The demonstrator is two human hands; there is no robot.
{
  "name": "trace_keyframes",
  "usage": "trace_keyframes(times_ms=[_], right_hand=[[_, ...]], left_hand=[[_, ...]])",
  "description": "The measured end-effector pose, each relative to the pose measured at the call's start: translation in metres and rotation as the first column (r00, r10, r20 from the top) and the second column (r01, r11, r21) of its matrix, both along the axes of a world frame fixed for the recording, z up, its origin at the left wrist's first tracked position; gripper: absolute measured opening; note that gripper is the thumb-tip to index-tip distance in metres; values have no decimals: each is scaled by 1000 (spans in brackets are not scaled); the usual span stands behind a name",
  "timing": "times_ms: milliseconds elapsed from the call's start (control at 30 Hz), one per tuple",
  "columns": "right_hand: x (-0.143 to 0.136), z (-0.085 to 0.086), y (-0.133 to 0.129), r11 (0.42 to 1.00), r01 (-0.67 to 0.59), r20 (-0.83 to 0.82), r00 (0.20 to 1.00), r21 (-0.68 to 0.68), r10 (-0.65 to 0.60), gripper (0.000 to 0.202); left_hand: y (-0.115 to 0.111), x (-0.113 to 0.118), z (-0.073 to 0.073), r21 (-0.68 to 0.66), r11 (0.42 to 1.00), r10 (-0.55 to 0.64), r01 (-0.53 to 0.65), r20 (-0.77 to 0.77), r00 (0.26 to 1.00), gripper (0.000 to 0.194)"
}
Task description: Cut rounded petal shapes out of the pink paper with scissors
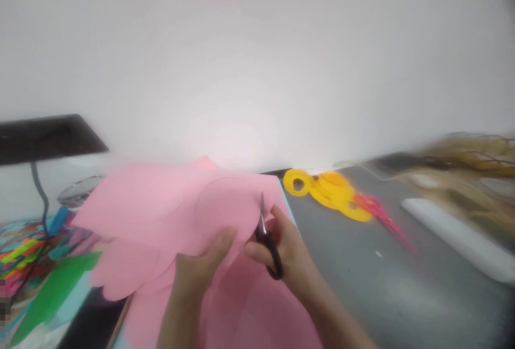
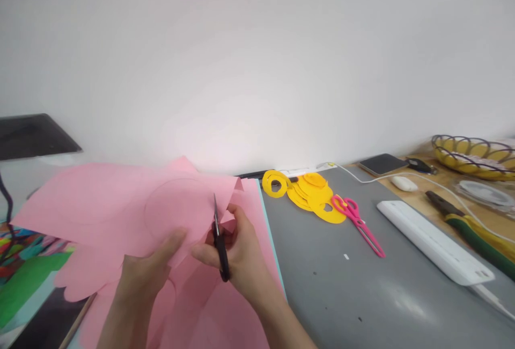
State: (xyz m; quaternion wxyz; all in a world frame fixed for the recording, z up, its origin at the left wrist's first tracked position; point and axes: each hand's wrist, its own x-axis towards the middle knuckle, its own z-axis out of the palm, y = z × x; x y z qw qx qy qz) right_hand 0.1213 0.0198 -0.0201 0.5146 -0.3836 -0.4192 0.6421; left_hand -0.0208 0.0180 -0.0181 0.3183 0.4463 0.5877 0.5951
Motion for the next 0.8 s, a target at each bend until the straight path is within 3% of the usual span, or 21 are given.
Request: trace_keyframes(times_ms=[467, 800], right_hand=[[4, -7, -2, 999, -18, 110, 994, 35, 14, 48], [2, -7, -1, 1000, 4, 160, 987, 10, -5, 55]], left_hand=[[3, -7, -7, 50, 997, -58, 60, -36, 998, 45], [3, -6, -7, 59, 997, -46, 46, -15, 999, 56]])
